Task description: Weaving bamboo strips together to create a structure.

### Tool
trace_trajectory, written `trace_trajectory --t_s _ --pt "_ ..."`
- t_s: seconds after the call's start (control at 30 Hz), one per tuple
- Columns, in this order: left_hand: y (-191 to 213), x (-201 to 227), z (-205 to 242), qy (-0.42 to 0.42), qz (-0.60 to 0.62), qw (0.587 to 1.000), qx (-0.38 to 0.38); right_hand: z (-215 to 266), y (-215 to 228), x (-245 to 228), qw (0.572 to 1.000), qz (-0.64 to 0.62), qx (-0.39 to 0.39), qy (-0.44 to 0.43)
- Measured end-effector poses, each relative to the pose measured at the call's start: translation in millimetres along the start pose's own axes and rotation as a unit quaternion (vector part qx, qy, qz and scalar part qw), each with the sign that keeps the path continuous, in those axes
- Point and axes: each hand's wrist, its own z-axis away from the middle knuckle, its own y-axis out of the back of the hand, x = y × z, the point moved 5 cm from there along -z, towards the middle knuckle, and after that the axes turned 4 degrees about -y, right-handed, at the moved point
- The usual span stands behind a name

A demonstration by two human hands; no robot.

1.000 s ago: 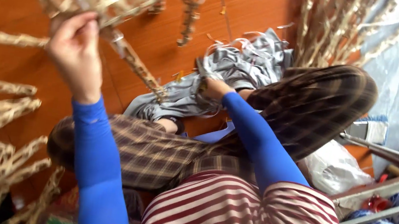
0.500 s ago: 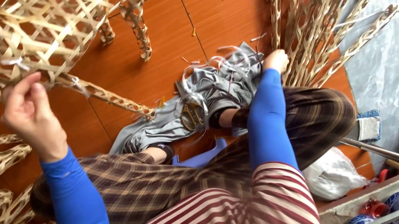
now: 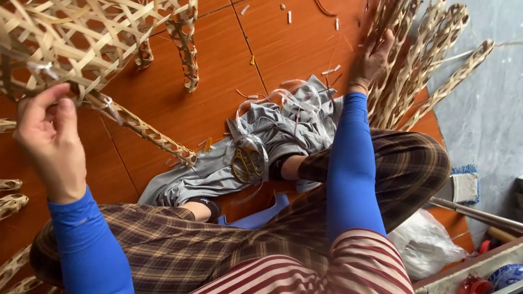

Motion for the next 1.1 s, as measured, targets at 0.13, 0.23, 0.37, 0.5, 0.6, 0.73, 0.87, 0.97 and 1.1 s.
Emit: trace_trajectory --t_s 0.13,0.23,0.37,0.5,0.6,0.73,0.87,0.97,1.1 --pt "0.8 -7.2 -1.3 0.013 0.065 0.998 0.006 3.5 4.4 -93.3 0.951 -0.293 -0.085 0.058" --pt "1.9 4.6 -2.6 0.033 0.062 0.997 0.016 30.0 9.6 -153.1 0.912 -0.343 -0.208 0.090" --pt "4.4 7.2 -4.8 0.033 0.052 0.998 -0.008 86.0 8.6 -199.0 0.928 -0.168 -0.325 0.070" --pt "5.0 0.8 -1.4 0.013 0.102 0.994 -0.022 141.0 2.2 -243.2 0.878 -0.208 -0.432 -0.013" --pt "5.2 -1.5 0.2 0.042 0.129 0.990 -0.040 173.0 0.8 -271.0 0.753 -0.413 -0.502 -0.103" --pt "-4.0 6.0 4.2 0.013 0.172 0.981 -0.091 202.4 -3.5 -285.6 0.774 -0.379 -0.499 0.087" --pt "-20.9 2.7 4.0 -0.073 0.248 0.958 -0.128 292.3 -0.8 -313.2 0.738 -0.129 -0.580 0.319" --pt "-29.7 3.6 7.6 -0.120 0.240 0.951 -0.153 343.3 -2.8 -318.9 0.694 -0.155 -0.611 0.348" --pt "-27.8 -4.1 8.3 -0.063 0.191 0.971 -0.126 355.6 -20.8 -313.7 0.659 -0.125 -0.708 0.219"
